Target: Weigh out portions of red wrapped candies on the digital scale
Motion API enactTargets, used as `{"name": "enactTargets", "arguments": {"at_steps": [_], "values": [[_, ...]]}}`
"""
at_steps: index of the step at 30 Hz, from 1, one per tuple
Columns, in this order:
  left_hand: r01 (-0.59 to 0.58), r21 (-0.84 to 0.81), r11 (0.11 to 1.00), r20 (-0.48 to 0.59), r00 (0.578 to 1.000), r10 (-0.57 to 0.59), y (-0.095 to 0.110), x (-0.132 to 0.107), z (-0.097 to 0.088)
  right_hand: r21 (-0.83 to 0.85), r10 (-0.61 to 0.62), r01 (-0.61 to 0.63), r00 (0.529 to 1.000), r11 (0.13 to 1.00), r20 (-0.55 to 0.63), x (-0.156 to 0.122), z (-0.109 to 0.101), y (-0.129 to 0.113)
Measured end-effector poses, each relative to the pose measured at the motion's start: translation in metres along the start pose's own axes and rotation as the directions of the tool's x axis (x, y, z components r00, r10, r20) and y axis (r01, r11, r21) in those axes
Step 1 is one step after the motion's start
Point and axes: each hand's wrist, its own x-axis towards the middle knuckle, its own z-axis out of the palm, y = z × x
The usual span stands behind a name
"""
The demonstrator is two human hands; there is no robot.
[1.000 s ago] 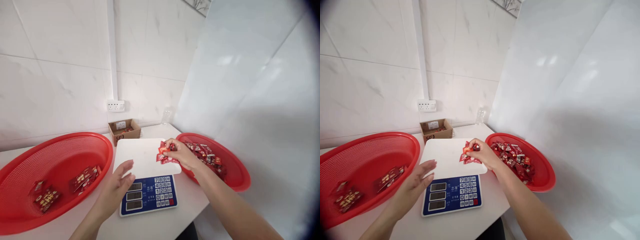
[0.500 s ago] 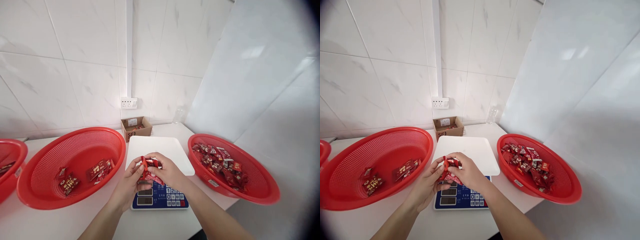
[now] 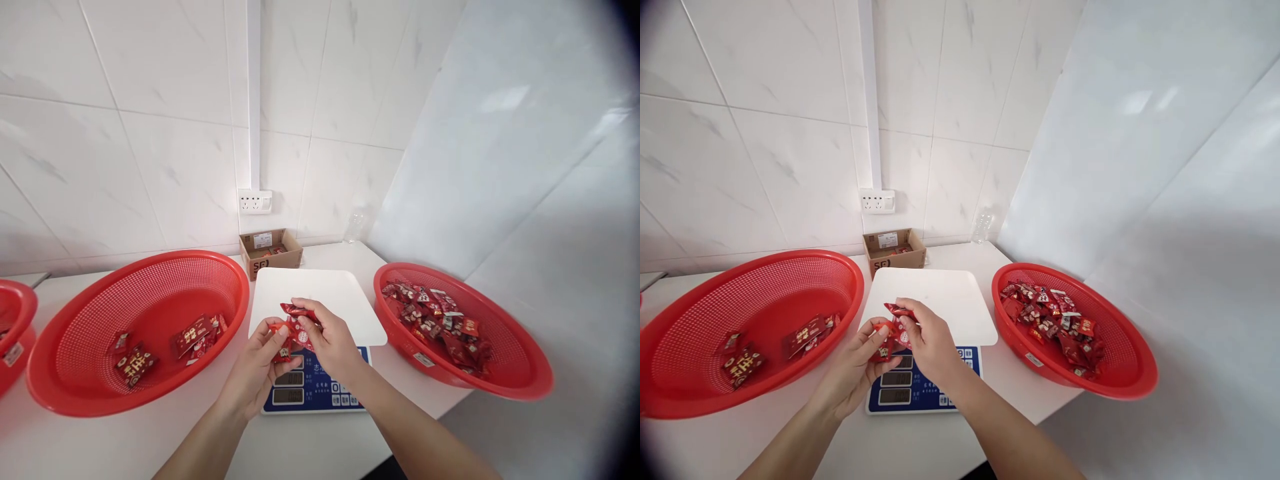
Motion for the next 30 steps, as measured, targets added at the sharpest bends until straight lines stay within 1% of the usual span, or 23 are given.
{"name": "enactTargets", "arguments": {"at_steps": [4,8,11,13,15,16,18,21,24,28,30], "values": [[-0.022,-0.002,1.0,-0.002,1.0,0.022,-0.001,0.001,0.0,0.01,-0.001,0.001,1.0,1.0,0.017,-0.002,-0.001,-0.004],[-0.078,-0.03,0.996,-0.049,0.996,0.077,0.0,0.004,-0.002,0.009,0.014,-0.014,0.999,1.0,-0.053,0.001,-0.006,0.0],[-0.129,-0.053,0.99,-0.108,0.987,0.123,0.004,0.006,-0.005,0.003,0.022,-0.021,0.993,1.0,-0.112,0.004,-0.011,0.01],[-0.163,-0.066,0.984,-0.146,0.978,0.152,0.009,0.007,-0.009,-0.054,0.004,-0.011,0.993,0.998,-0.117,0.006,-0.014,0.02],[-0.19,-0.078,0.979,-0.179,0.968,0.173,0.015,0.007,-0.012,-0.152,-0.014,-0.001,0.995,0.988,-0.097,0.006,-0.017,0.03],[-0.199,-0.083,0.976,-0.193,0.964,0.181,0.018,0.006,-0.013,-0.2,-0.009,-0.008,0.997,0.98,-0.082,0.006,-0.018,0.034],[-0.212,-0.089,0.973,-0.212,0.959,0.189,0.022,0.006,-0.015,-0.271,0.042,-0.058,0.997,0.961,-0.063,0.006,-0.018,0.04],[-0.216,-0.089,0.972,-0.222,0.956,0.192,0.026,0.006,-0.015,-0.403,0.128,-0.149,0.989,0.903,-0.078,0.007,-0.019,0.046],[-0.21,-0.079,0.975,-0.219,0.957,0.189,0.027,0.005,-0.015,-0.53,0.118,-0.16,0.987,0.833,-0.112,0.012,-0.022,0.051],[-0.199,-0.051,0.979,-0.204,0.961,0.185,0.028,0.005,-0.014,-0.567,0.049,-0.127,0.987,0.814,-0.151,0.016,-0.03,0.05],[-0.203,-0.006,0.979,-0.177,0.964,0.199,0.026,0.004,-0.013,-0.519,0.029,-0.115,0.985,0.847,-0.171,0.012,-0.031,0.043]]}}
